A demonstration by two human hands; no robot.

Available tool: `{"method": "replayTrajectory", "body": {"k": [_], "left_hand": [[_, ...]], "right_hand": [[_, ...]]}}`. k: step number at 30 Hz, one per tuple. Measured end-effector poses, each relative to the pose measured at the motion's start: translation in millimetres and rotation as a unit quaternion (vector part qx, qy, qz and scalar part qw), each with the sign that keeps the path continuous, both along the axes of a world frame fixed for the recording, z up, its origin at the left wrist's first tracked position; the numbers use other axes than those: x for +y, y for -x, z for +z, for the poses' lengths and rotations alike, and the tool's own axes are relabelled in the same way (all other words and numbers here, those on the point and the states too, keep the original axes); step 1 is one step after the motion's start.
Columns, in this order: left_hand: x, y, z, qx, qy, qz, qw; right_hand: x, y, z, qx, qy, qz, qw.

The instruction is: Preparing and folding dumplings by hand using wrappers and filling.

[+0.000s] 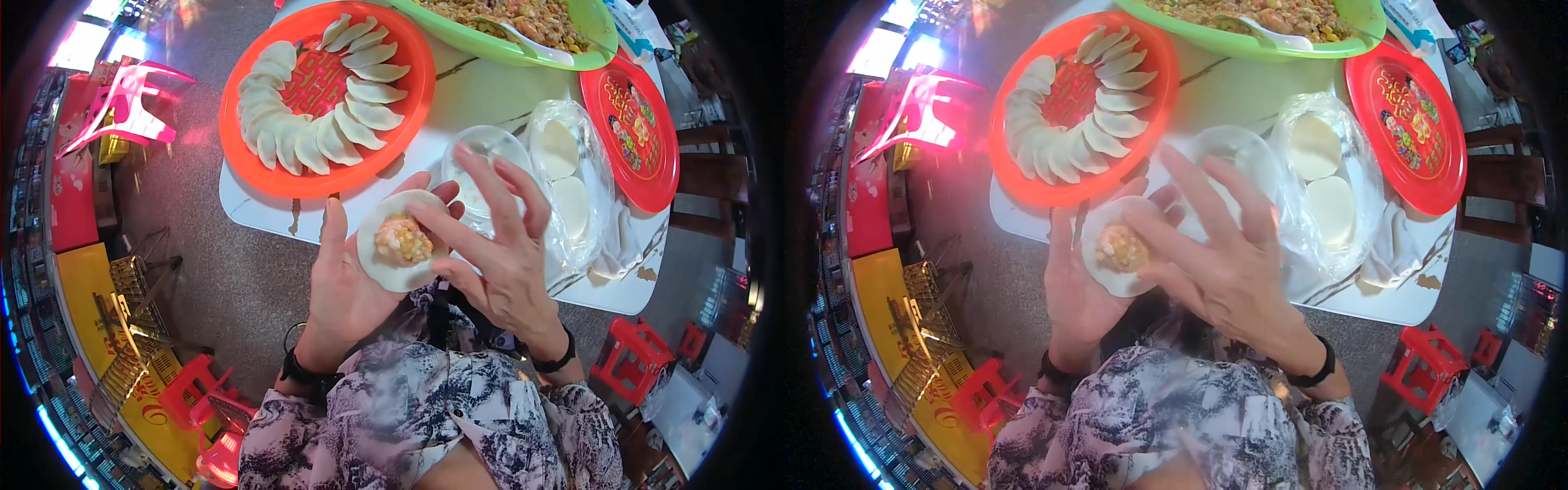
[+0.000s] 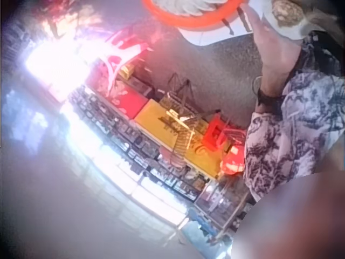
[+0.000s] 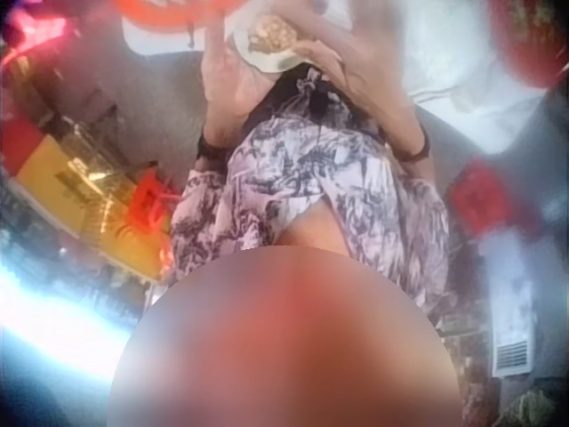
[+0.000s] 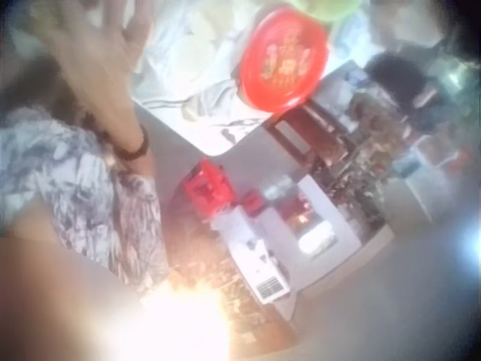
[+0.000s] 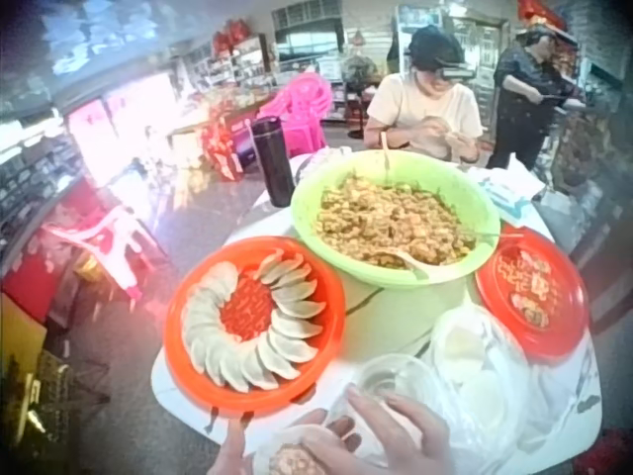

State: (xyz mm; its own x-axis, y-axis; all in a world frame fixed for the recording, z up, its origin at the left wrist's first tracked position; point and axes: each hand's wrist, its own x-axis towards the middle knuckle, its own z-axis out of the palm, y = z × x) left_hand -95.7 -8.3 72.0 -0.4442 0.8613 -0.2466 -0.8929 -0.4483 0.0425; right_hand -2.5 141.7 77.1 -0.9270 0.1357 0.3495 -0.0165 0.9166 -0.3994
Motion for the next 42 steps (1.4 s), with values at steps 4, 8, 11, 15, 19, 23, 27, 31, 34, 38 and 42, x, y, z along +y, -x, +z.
{"method": "replayTrajectory", "body": {"k": [4,8,11,15,19,23,27,31,34,38,42], "left_hand": [[-1,-1,-2,0.011,0.003,0.008,1.000],[-4,0,-13,-0.039,-0.077,-0.040,0.995],[-2,-1,-1,0.045,0.024,-0.046,0.998],[-7,2,-11,-0.038,-0.074,0.014,0.996],[-1,7,-1,0.004,0.004,0.036,0.999],[-2,12,-7,0.022,-0.023,0.058,0.998],[6,7,-9,0.037,0.014,0.073,0.997],[12,-2,-5,0.099,0.025,0.047,0.994],[7,-8,-6,0.045,0.041,0.007,0.998],[16,-11,-8,0.105,0.072,0.050,0.991],[14,-4,-7,0.071,0.016,0.058,0.996]], "right_hand": [[7,-11,9,-0.004,0.009,-0.017,1.000],[0,7,3,0.028,0.022,0.040,0.999],[3,2,6,-0.003,-0.020,0.003,1.000],[6,-8,5,0.001,-0.026,-0.049,0.998],[-6,-14,5,-0.016,-0.019,0.003,1.000],[-18,-27,11,-0.056,-0.016,0.014,0.998],[-30,-31,0,-0.035,0.000,0.045,0.998],[-36,-16,8,-0.001,-0.021,0.032,0.999],[-35,7,3,0.005,0.012,-0.009,1.000],[-44,8,-1,0.009,0.026,-0.001,1.000],[-47,-3,1,-0.002,0.036,0.046,0.998]]}}
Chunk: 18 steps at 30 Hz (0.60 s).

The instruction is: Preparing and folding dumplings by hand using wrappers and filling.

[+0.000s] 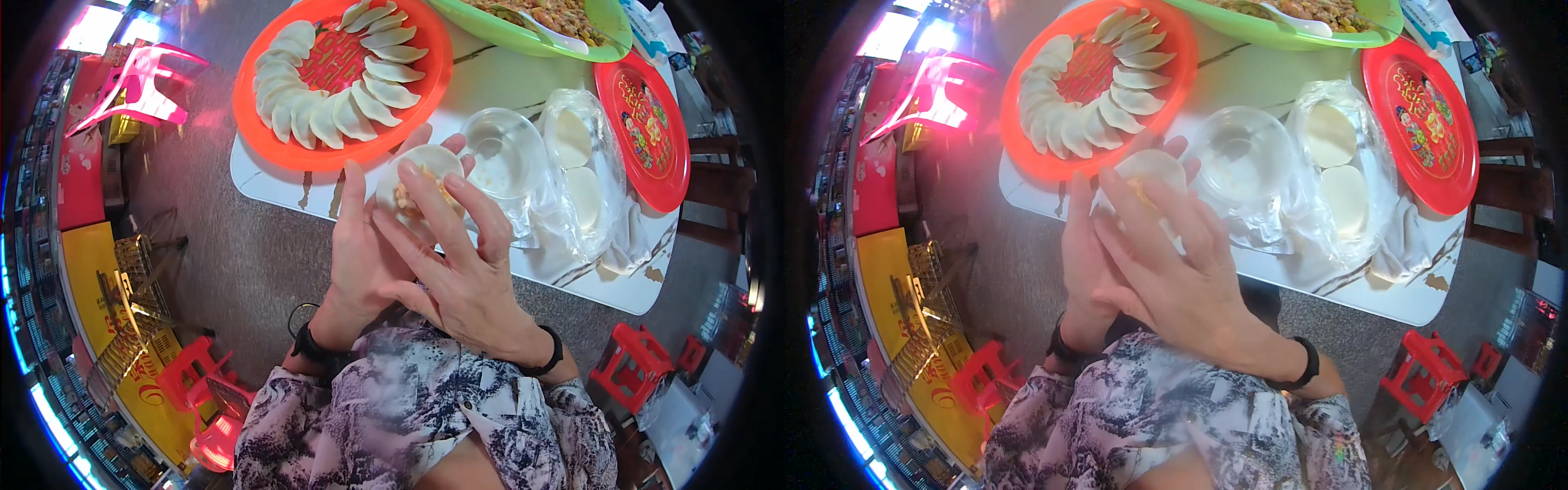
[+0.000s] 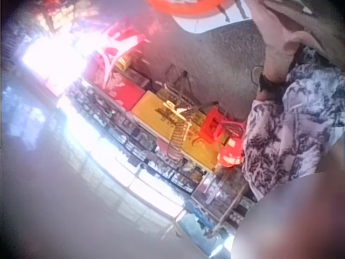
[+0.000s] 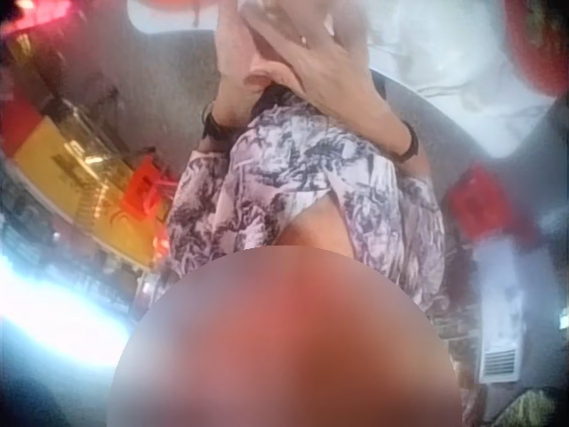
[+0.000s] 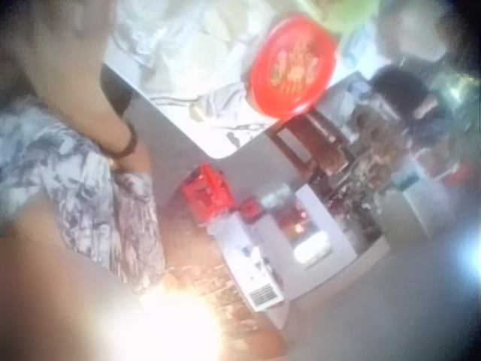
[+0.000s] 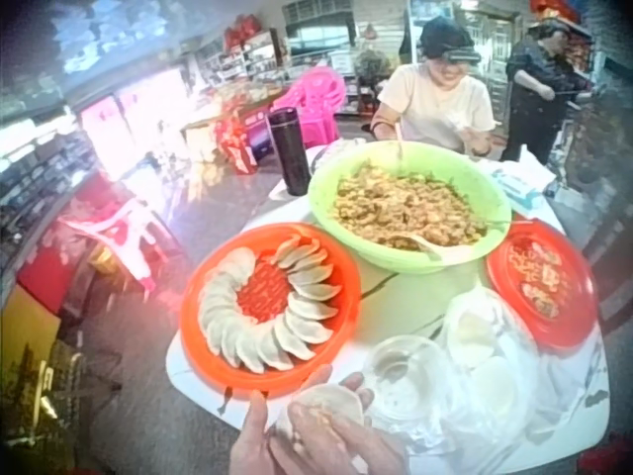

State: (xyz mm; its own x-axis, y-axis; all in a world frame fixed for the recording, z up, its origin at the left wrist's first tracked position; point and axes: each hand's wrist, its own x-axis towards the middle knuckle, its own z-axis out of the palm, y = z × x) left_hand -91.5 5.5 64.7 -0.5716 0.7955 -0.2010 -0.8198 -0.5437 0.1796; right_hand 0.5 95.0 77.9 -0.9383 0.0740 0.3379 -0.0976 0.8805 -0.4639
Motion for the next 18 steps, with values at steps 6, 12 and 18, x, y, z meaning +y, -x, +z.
{"method": "replayTrajectory", "body": {"k": [6,12,18], "left_hand": [[-12,13,-2,-0.041,-0.020,0.015,0.999],[-22,12,2,-0.079,-0.055,0.015,0.995],[-12,9,14,-0.075,-0.012,-0.012,0.997]], "right_hand": [[17,-16,-3,-0.007,-0.050,0.012,0.999],[34,-13,6,0.052,-0.058,-0.055,0.995],[34,-10,-1,0.116,-0.057,-0.007,0.992]]}}
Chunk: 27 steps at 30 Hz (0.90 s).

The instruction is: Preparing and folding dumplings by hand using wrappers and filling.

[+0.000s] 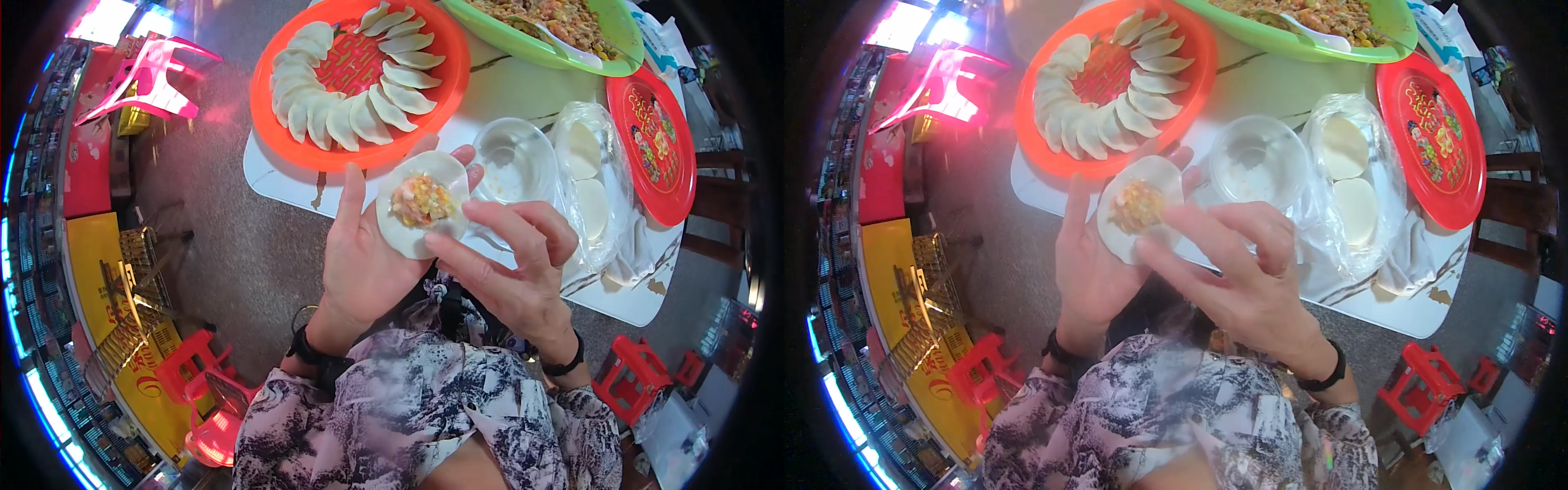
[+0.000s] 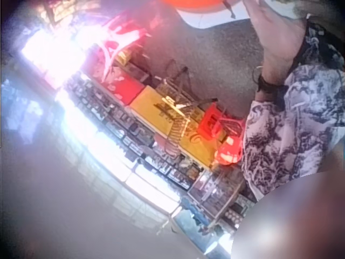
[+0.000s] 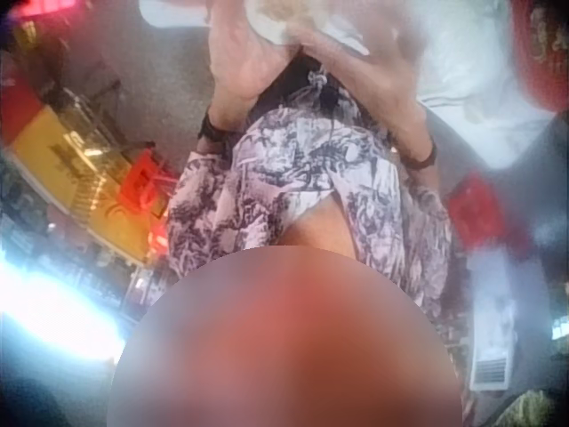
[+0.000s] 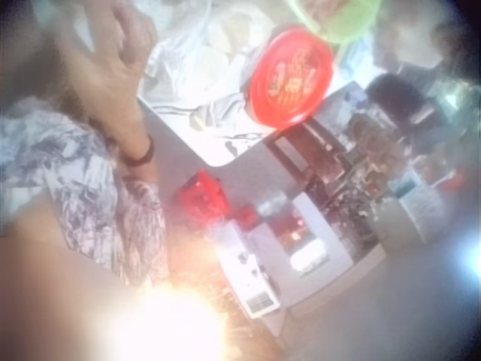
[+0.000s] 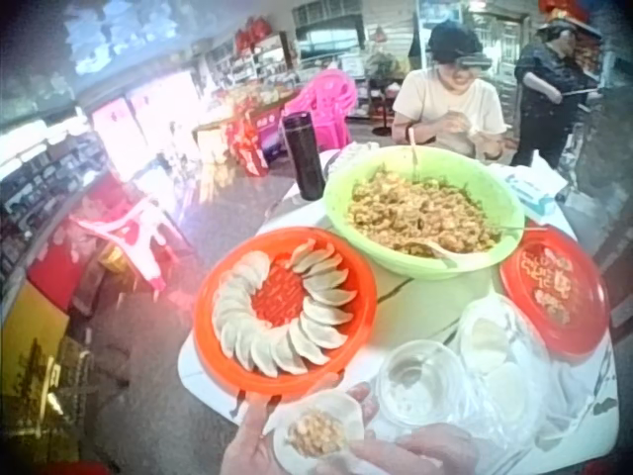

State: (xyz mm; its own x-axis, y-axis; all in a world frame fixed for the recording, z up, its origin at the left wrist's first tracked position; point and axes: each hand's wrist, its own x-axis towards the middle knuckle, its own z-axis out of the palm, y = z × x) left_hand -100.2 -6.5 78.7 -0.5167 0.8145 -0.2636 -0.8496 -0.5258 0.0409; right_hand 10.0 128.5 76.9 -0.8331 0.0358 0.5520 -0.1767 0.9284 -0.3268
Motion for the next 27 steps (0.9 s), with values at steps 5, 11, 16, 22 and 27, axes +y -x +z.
{"method": "replayTrajectory", "body": {"k": [5,11,16,22,27], "left_hand": [[-2,-6,3,0.042,0.002,-0.040,0.998],[-4,-10,4,0.127,0.035,-0.065,0.989],[-4,-17,9,0.188,0.112,-0.078,0.973],[-6,-15,17,0.190,0.192,-0.092,0.958],[-13,-12,9,0.271,0.241,-0.132,0.923]], "right_hand": [[12,-1,-12,0.082,-0.006,0.049,0.995],[16,-3,-9,0.093,-0.025,0.104,0.990],[8,-4,-2,0.072,0.053,0.070,0.994],[0,3,4,0.050,0.148,0.020,0.988],[-3,11,7,0.039,0.161,0.012,0.986]]}}
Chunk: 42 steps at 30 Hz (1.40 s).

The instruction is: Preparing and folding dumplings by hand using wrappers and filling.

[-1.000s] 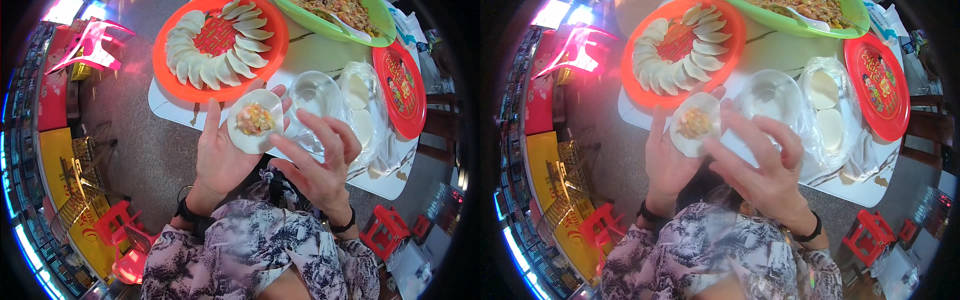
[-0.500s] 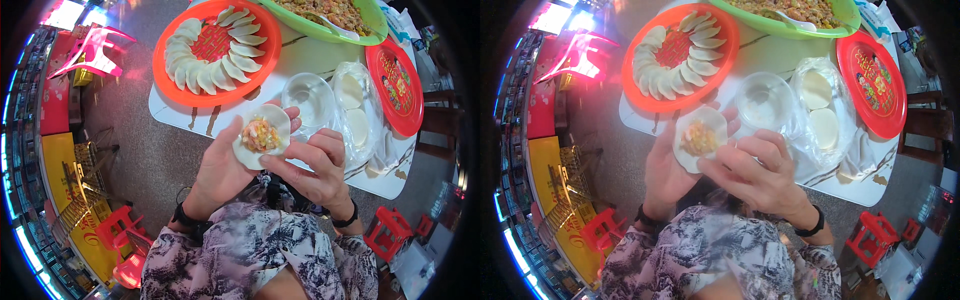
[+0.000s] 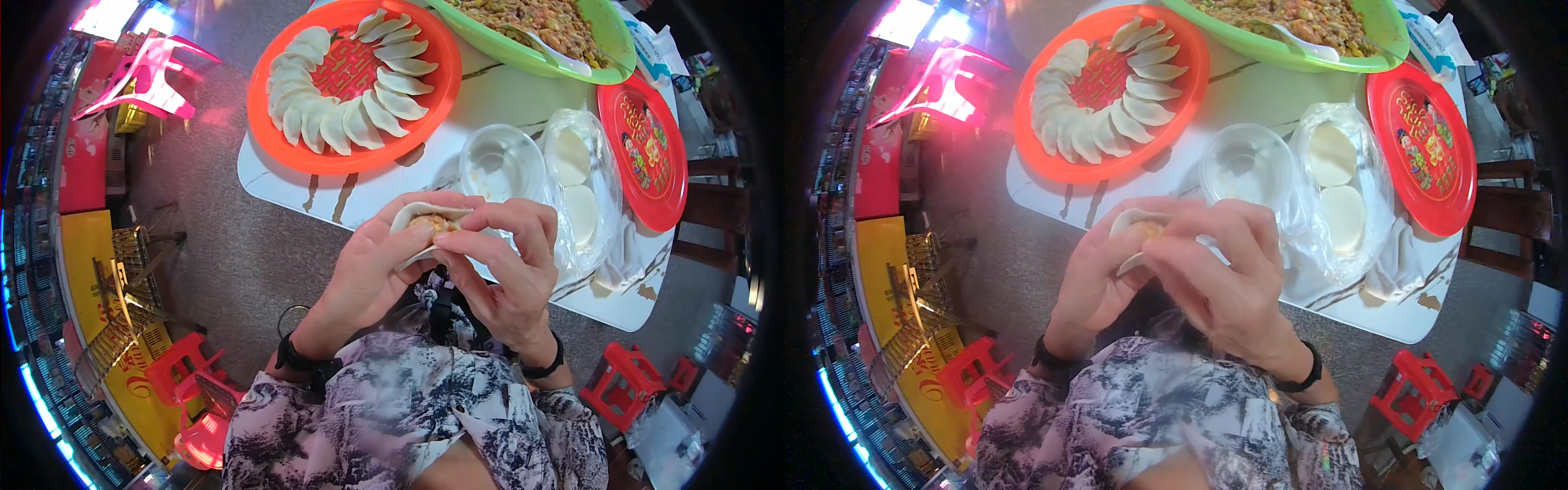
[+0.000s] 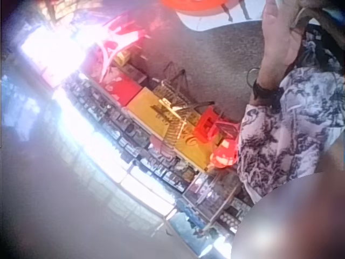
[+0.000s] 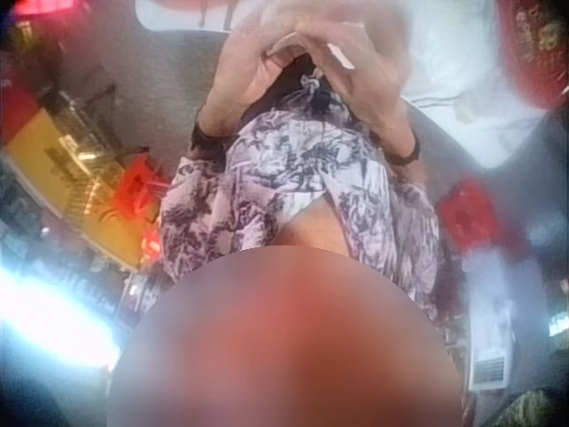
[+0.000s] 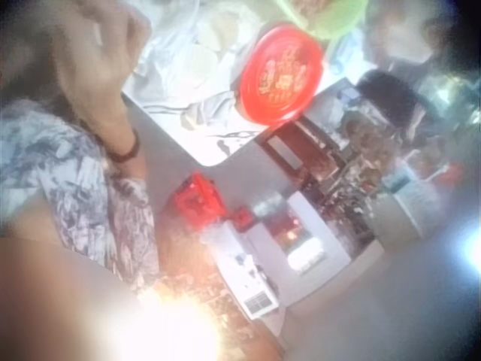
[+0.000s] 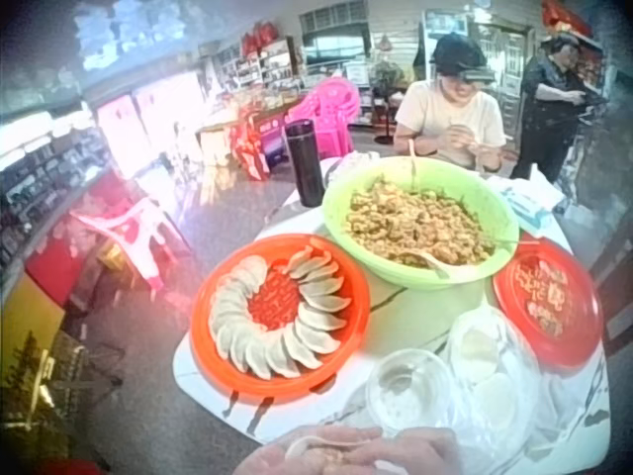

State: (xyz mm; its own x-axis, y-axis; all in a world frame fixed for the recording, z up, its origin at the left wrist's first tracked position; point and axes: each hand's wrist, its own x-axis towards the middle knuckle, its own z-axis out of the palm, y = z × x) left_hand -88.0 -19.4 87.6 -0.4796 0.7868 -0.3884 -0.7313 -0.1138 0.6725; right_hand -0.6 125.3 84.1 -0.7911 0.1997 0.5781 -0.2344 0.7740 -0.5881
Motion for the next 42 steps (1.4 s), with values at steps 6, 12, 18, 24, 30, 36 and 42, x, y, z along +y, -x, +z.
{"method": "replayTrajectory", "body": {"k": [6,12,18,24,30,36,42], "left_hand": [[-7,3,-14,-0.097,-0.120,0.009,0.988],[-7,8,-2,0.197,-0.035,-0.066,0.977],[11,15,-1,0.212,-0.060,-0.035,0.975],[22,21,1,0.227,-0.081,-0.083,0.967],[29,20,-9,0.216,-0.054,-0.107,0.969],[33,27,-11,0.231,-0.072,-0.092,0.966],[35,28,-4,0.255,-0.051,-0.032,0.965]], "right_hand": [[0,0,1,-0.037,0.047,-0.012,0.998],[4,5,7,-0.040,0.100,-0.011,0.994],[15,15,16,-0.029,0.121,-0.012,0.992],[34,8,22,-0.087,0.144,0.007,0.986],[34,-1,10,-0.049,0.143,-0.012,0.988],[34,9,8,-0.001,0.067,-0.061,0.996],[34,18,17,0.008,0.038,-0.045,0.998]]}}
